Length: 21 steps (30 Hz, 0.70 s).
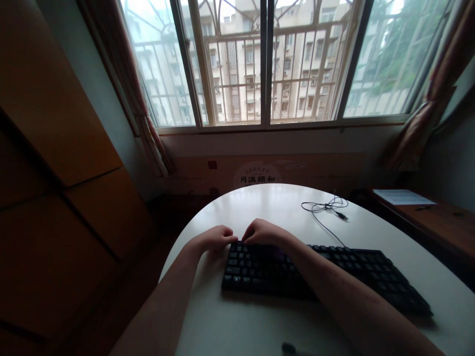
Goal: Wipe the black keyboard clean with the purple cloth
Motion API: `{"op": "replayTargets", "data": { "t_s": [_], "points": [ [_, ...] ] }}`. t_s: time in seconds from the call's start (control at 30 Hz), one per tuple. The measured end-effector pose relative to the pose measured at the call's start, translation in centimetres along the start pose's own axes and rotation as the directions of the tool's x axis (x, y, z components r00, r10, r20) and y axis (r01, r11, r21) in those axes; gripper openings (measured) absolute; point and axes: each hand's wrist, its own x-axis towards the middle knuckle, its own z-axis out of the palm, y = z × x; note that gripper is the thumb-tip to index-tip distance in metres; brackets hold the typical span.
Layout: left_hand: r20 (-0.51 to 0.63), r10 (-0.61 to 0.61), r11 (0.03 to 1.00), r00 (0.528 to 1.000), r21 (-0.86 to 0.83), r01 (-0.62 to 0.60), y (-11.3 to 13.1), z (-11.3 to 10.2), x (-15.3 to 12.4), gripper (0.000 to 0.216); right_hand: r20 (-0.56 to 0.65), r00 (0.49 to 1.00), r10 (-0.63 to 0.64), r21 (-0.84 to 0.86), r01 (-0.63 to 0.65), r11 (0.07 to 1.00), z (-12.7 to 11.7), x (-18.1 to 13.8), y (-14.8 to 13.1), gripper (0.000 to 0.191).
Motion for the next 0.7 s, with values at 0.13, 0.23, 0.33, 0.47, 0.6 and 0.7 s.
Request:
{"op": "replayTargets", "data": {
  "t_s": [0.13, 0.23, 0.33, 0.47, 0.6, 0.7],
  "points": [
    [0.002, -0.019, 1.0, 1.0, -0.015, 0.019, 0.2, 0.0, -0.2, 0.049, -0.076, 0.996, 0.047, -0.115, -0.056, 0.992, 0.0, -0.3, -0.8, 0.025],
    [0.01, -0.022, 1.0, 1.0, -0.009, 0.022, 0.2, -0.1, -0.1, 0.049, -0.108, 0.992, 0.07, -0.149, -0.086, 0.985, -0.1, -0.3, -1.0, 0.026],
    [0.002, 0.0, 1.0, 1.0, -0.011, 0.0, 0.0, -0.1, 0.1, 0.049, -0.113, 0.991, 0.074, -0.185, -0.094, 0.978, -0.1, -0.5, -1.1, 0.026],
    [0.0, 0.014, 1.0, 1.0, -0.024, -0.014, -0.2, -0.1, 0.2, 0.048, -0.129, 0.99, 0.049, -0.233, -0.079, 0.969, 0.0, -0.7, -1.6, 0.025],
    [0.012, 0.033, 0.999, 0.999, -0.02, -0.032, -0.2, -0.1, 0.1, 0.049, -0.088, 0.996, -0.025, -0.221, 0.005, 0.975, 0.2, -0.6, -1.8, 0.024],
    [0.006, 0.035, 0.999, 0.999, -0.01, -0.035, -0.2, -0.2, 0.1, 0.049, -0.056, 0.995, -0.078, -0.209, 0.065, 0.976, 0.5, -0.5, -1.8, 0.027]
  ]
}}
